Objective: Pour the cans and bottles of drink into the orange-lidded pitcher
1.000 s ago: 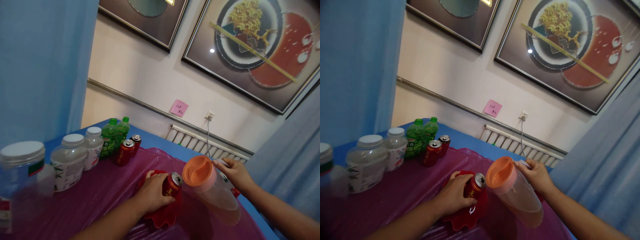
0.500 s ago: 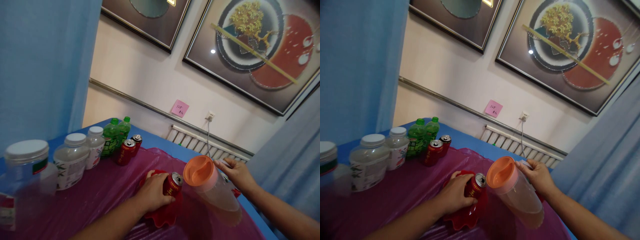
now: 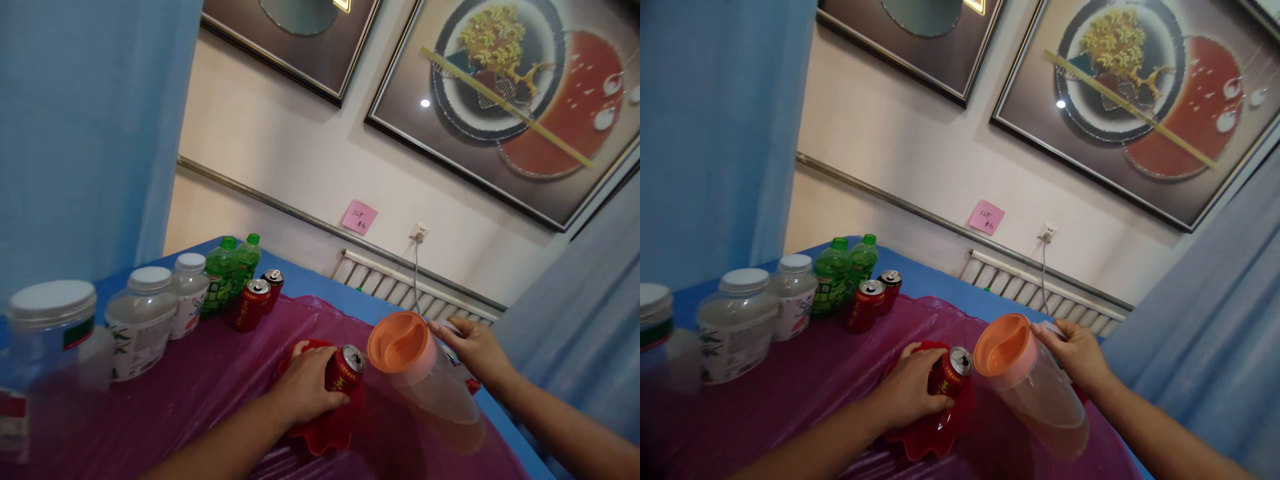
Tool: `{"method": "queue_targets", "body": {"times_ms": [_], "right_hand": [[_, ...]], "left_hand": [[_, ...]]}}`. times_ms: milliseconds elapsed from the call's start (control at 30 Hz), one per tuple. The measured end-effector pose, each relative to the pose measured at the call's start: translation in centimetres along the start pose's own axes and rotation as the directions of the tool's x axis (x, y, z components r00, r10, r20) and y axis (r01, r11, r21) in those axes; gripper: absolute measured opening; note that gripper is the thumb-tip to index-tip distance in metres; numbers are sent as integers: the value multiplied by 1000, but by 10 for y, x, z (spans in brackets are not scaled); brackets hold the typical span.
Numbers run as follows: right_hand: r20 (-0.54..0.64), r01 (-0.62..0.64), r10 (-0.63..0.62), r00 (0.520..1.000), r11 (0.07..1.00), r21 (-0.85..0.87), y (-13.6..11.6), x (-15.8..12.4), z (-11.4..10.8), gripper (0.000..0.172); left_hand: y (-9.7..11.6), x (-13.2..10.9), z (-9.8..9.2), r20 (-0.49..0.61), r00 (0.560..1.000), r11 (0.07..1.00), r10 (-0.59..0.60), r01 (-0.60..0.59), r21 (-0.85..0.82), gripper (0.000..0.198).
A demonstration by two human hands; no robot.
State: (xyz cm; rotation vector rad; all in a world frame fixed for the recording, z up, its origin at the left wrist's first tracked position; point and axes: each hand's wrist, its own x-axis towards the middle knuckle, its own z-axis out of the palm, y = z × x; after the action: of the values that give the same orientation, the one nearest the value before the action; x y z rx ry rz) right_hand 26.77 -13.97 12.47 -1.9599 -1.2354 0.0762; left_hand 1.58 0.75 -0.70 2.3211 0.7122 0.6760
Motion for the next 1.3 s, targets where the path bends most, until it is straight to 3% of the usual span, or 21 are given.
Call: {"method": "queue_targets", "body": {"times_ms": [1300], "right_hand": [[13, -7, 7, 1000, 1000, -6, -1, -4, 1, 57]], "left_hand": [[2, 0, 0, 20, 1000, 1000, -7, 7, -8, 67]]}}
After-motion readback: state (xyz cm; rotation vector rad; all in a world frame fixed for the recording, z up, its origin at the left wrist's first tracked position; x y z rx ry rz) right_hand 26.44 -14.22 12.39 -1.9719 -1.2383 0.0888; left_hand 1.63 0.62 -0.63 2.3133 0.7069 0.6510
